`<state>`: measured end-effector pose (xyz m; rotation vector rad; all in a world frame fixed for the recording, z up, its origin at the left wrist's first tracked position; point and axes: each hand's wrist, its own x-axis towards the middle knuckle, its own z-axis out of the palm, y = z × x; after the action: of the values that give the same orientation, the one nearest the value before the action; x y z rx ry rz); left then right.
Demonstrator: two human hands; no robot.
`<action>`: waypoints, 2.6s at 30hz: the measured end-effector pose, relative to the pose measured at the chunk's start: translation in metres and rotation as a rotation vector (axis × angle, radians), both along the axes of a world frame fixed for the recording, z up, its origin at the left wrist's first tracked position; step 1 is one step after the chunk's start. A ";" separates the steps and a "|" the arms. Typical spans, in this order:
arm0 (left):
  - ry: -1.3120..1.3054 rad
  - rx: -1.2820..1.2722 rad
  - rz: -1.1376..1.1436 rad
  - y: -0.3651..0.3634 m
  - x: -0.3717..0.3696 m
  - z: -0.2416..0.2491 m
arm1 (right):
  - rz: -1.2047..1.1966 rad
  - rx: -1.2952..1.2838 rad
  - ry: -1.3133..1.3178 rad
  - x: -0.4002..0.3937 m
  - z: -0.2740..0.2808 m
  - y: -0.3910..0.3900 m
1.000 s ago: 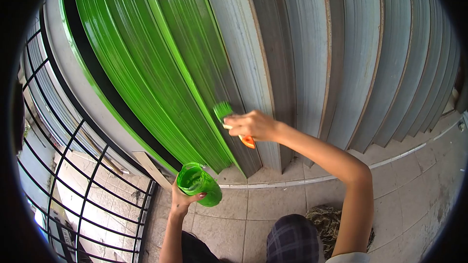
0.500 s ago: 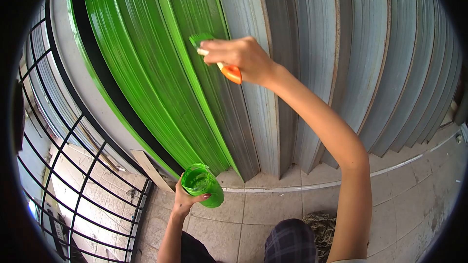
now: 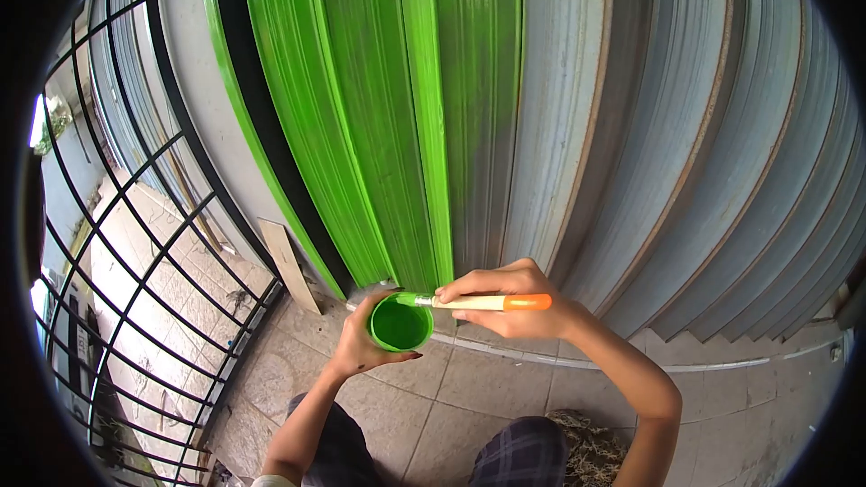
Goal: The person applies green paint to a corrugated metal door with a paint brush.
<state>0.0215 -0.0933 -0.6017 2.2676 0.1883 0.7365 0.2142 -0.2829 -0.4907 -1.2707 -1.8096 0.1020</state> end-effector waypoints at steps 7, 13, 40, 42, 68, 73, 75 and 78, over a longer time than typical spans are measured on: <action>-0.103 0.206 -0.006 -0.003 0.004 -0.002 | 0.044 -0.051 -0.025 -0.035 -0.018 0.005; -0.143 0.336 -0.020 -0.007 0.003 0.000 | 0.020 -0.014 -0.156 -0.038 -0.039 0.013; -0.122 0.292 0.038 -0.010 -0.001 0.004 | -0.070 -0.018 0.109 -0.043 -0.045 0.030; -0.108 0.258 0.074 -0.010 0.000 0.004 | -0.102 -0.091 0.328 -0.043 -0.046 0.027; 0.035 -0.062 0.115 -0.014 0.002 0.001 | -0.066 -0.061 0.858 -0.031 -0.090 0.022; 0.041 -0.131 0.082 -0.016 0.004 -0.001 | -0.115 0.191 -0.144 -0.043 -0.083 0.013; 0.038 -0.147 0.086 -0.015 0.003 -0.003 | -0.138 0.317 -0.373 -0.046 -0.080 0.009; 0.021 -0.170 0.117 -0.013 0.001 -0.003 | -0.174 0.464 -0.514 -0.046 -0.081 0.006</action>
<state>0.0224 -0.1065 -0.6047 2.1164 0.3826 0.7286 0.1686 -0.2773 -0.5713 -1.1670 -1.9714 -0.7612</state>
